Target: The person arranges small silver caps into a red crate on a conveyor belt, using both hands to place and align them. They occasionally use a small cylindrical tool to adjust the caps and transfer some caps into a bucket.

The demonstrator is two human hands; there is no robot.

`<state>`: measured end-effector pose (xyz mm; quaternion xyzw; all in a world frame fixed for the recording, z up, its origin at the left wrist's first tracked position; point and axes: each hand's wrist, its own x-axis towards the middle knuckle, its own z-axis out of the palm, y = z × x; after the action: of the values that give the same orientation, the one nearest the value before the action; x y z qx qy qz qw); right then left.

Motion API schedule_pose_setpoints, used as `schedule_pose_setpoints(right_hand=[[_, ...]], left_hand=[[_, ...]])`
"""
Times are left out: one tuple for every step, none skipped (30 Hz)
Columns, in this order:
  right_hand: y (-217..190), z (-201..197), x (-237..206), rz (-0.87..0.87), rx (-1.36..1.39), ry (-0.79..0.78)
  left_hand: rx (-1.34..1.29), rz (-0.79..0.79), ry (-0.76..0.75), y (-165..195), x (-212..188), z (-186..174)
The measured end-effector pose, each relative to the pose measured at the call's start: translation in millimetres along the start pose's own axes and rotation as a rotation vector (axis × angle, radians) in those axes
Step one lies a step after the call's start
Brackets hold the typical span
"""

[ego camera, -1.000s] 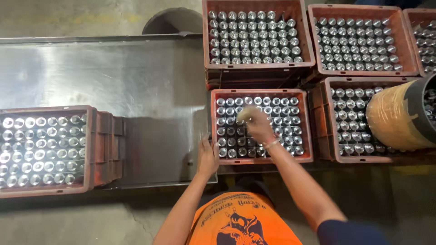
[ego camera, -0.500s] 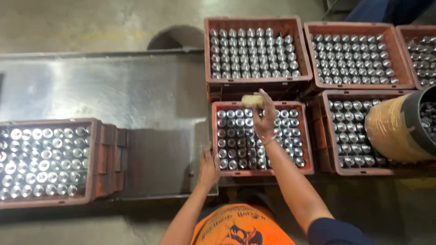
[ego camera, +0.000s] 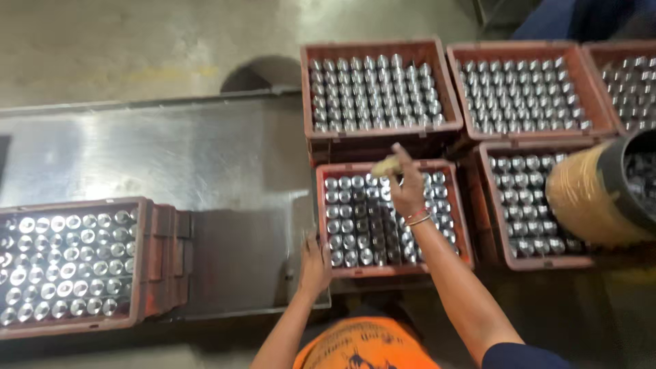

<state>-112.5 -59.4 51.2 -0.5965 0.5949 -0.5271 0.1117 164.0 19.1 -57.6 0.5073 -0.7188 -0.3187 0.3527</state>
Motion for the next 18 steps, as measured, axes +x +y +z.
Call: schedule_pose_setpoints(right_hand=[[-1, -4, -7, -0.074, 0.019, 0.121], [-3, -4, -13, -0.051, -0.002, 0.014], [-5, -2, -18, -0.035, -0.020, -0.091], [-7, -3, -25, -0.015, -0.034, -0.187], [-10, -6, -35, 0.037, -0.063, -0.186], [-11, -10, -39, 0.072, -0.091, -0.179], [-12, -13, -39, 0.093, -0.120, -0.172], [-14, -16, -45, 0.016, -0.076, -0.094], [-17, -19, -50, -0.041, -0.033, -0.033], [-21, -22, -56, -0.100, 0.008, 0.027], [-23, -23, -59, -0.063, -0.005, -0.066], [-25, -23, -61, -0.036, -0.018, -0.149], [-27, -23, -63, -0.003, -0.030, -0.233], [-29, -26, -67, 0.044, -0.014, -0.195], [-30, -26, -68, 0.078, 0.005, -0.159], [-31, -28, -72, 0.126, 0.023, -0.128], [-31, -30, -75, 0.058, 0.011, -0.097], [-31, -31, -79, -0.009, 0.000, -0.070]], left_hand=[[-0.034, -0.040, -0.026, 1, 2, -1], [-0.075, -0.075, -0.042, 1, 3, 0], [-0.066, -0.085, -0.030, 3, 4, 2], [-0.051, -0.090, -0.025, 3, 4, 2], [-0.032, -0.092, -0.023, 4, 2, 3], [-0.032, -0.076, -0.036, 4, 1, 4], [-0.035, -0.054, -0.036, 3, 5, 5], [-0.040, -0.056, -0.053, 3, 1, 6], [-0.035, -0.113, -0.068, 2, -4, 6], [-0.031, -0.171, -0.082, 1, -5, 7], [-0.025, -0.208, -0.081, -1, -3, 9], [-0.029, -0.182, -0.065, -2, -4, 9], [-0.031, -0.158, -0.055, -3, -4, 10], [-0.034, -0.136, -0.045, -4, -6, 10], [-0.029, -0.107, -0.043, -5, -5, 10], [-0.023, -0.088, -0.051, -5, -6, 10], [-0.019, -0.078, -0.068, -6, -7, 10], [-0.026, -0.104, -0.071, -5, -8, 9]])
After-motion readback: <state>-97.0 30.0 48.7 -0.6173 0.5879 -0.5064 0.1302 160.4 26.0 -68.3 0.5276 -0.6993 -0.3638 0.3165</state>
